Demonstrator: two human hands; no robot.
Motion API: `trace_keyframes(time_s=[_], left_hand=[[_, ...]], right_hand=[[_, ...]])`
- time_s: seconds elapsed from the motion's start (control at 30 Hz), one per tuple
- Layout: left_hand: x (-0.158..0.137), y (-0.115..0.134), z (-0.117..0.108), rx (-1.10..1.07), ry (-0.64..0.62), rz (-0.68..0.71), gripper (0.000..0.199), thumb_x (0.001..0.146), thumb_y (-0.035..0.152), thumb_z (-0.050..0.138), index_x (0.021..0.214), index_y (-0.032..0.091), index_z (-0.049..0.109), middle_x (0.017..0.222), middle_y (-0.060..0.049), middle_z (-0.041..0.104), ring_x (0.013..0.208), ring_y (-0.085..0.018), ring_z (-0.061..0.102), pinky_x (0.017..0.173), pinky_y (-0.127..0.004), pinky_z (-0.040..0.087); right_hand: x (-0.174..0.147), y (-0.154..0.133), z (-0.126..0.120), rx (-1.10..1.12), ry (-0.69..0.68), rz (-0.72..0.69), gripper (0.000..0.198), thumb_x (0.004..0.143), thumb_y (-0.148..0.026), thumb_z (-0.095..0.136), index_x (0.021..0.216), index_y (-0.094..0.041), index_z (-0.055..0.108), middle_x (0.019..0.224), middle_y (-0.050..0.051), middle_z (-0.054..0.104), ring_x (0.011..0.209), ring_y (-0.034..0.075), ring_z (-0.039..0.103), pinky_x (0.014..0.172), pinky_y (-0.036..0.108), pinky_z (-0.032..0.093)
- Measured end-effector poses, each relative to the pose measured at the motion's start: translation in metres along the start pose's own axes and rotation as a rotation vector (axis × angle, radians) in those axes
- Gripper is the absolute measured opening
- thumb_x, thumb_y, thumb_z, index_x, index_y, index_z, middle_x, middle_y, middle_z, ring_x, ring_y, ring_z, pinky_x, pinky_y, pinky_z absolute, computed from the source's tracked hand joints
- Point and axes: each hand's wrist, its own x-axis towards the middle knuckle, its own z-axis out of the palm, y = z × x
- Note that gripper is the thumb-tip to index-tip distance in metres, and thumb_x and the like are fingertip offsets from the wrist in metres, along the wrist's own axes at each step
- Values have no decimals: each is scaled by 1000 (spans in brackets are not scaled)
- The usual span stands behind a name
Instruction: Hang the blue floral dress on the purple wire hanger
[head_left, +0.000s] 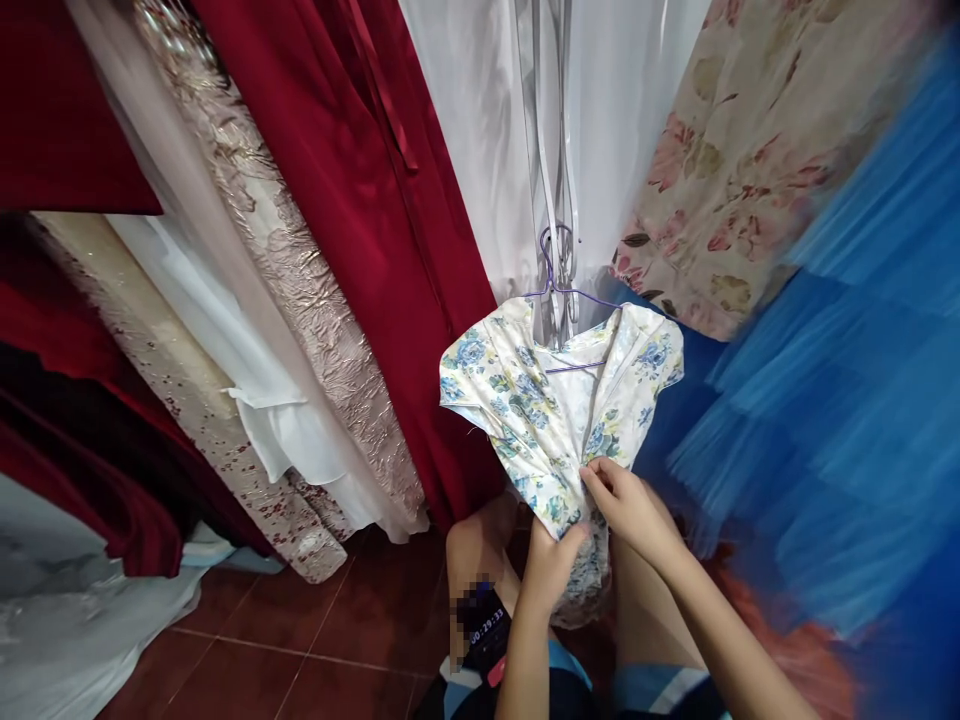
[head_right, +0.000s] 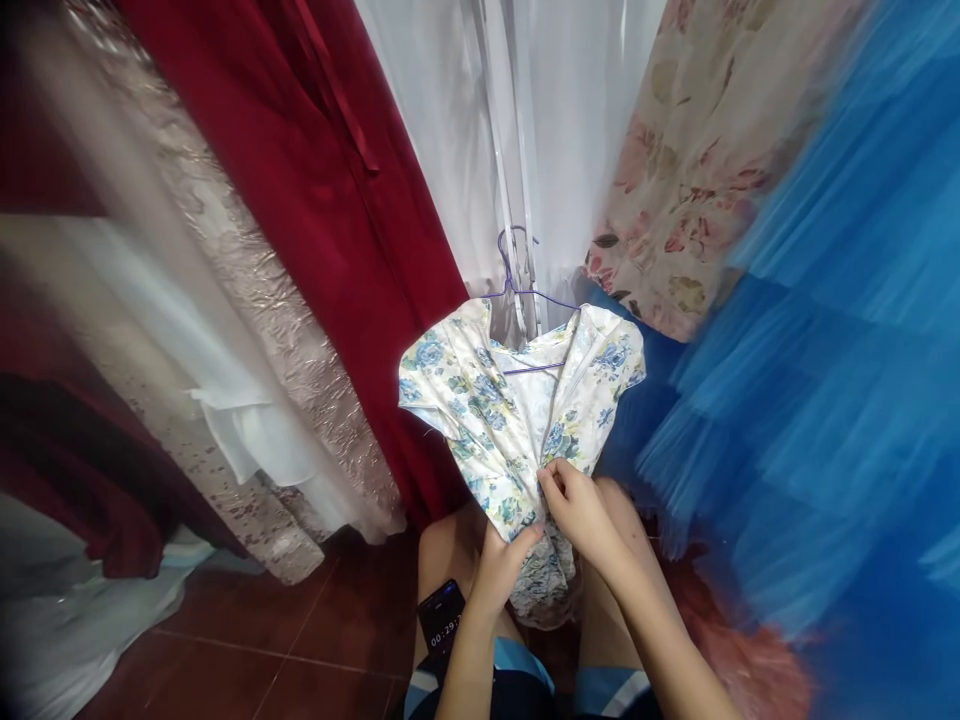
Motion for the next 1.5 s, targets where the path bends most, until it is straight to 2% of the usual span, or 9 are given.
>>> trace_keyframes(time_s=[0.2, 0.27, 0.37, 0.5, 0.67, 0.87, 1.2, 1.3, 1.5], left_hand=[[4, -9, 15, 242, 661, 447, 49, 86, 21, 56, 132, 19, 42, 137, -16, 48, 126, -26, 50, 105, -41, 40], [4, -9, 21, 386, 550, 529, 41, 87, 22, 57, 127, 20, 47, 133, -15, 50, 125, -26, 49, 106, -41, 38], [6, -8, 31, 431, 249, 459, 19, 91, 25, 53, 109, 19, 58, 105, -10, 63, 99, -23, 61, 89, -35, 47], [10, -5, 32, 442, 224, 434, 18, 94, 21, 43, 78, 20, 52, 72, -2, 57, 69, -17, 56, 67, -27, 44], [9, 13, 17, 813, 75, 496, 17, 89, 11, 43, 81, 22, 55, 79, -5, 63, 75, -19, 59, 66, -27, 39], [12, 41, 12, 1271, -63, 531, 19, 84, 10, 46, 86, 24, 59, 81, -4, 66, 74, -22, 63, 62, -30, 33], [17, 33, 20, 1402, -391, 589, 21, 79, 11, 53, 94, 23, 63, 85, -5, 68, 76, -23, 64, 67, -32, 43], [31, 65, 19, 1225, -369, 691, 19, 87, 16, 52, 100, 23, 65, 97, -6, 67, 93, -24, 63, 83, -35, 48], [110, 181, 17, 910, 26, 1047, 43, 98, 19, 38, 142, 22, 41, 143, -11, 47, 134, -23, 42, 107, -40, 40]], right_hand=[[-15, -9, -6, 240, -51, 34, 36, 90, -42, 51, 61, -21, 44, 56, -4, 39, 54, 13, 37, 52, 27, 28], [-21, -9, 0, 317, -50, 41, 36, 89, -42, 55, 61, -21, 46, 55, -3, 44, 53, 14, 41, 53, 27, 31], [-26, -11, 8, 458, -135, 58, 36, 87, -43, 58, 61, -20, 50, 52, -1, 52, 51, 14, 46, 52, 27, 33], [-10, -18, 9, 616, -152, 85, 39, 86, -44, 60, 57, -19, 51, 47, -2, 50, 45, 11, 42, 48, 26, 30], [58, -45, -18, 783, -35, 98, 28, 78, -41, 66, 67, -16, 61, 44, -6, 42, 37, 6, 23, 40, 26, 13], [152, -104, -50, 766, -12, 17, 19, 69, -27, 68, 58, -14, 60, 45, -4, 45, 35, 3, 26, 37, 25, 10], [165, -113, -59, 766, 36, -30, 23, 74, -34, 68, 64, -14, 63, 45, -4, 47, 36, 4, 27, 38, 25, 13], [157, -109, -63, 712, -16, -103, 26, 77, -37, 68, 64, -15, 63, 46, -3, 51, 38, 5, 32, 40, 24, 18], [142, -99, -61, 598, -86, -234, 28, 79, -40, 66, 63, -19, 59, 43, -5, 51, 39, 8, 36, 42, 24, 23]])
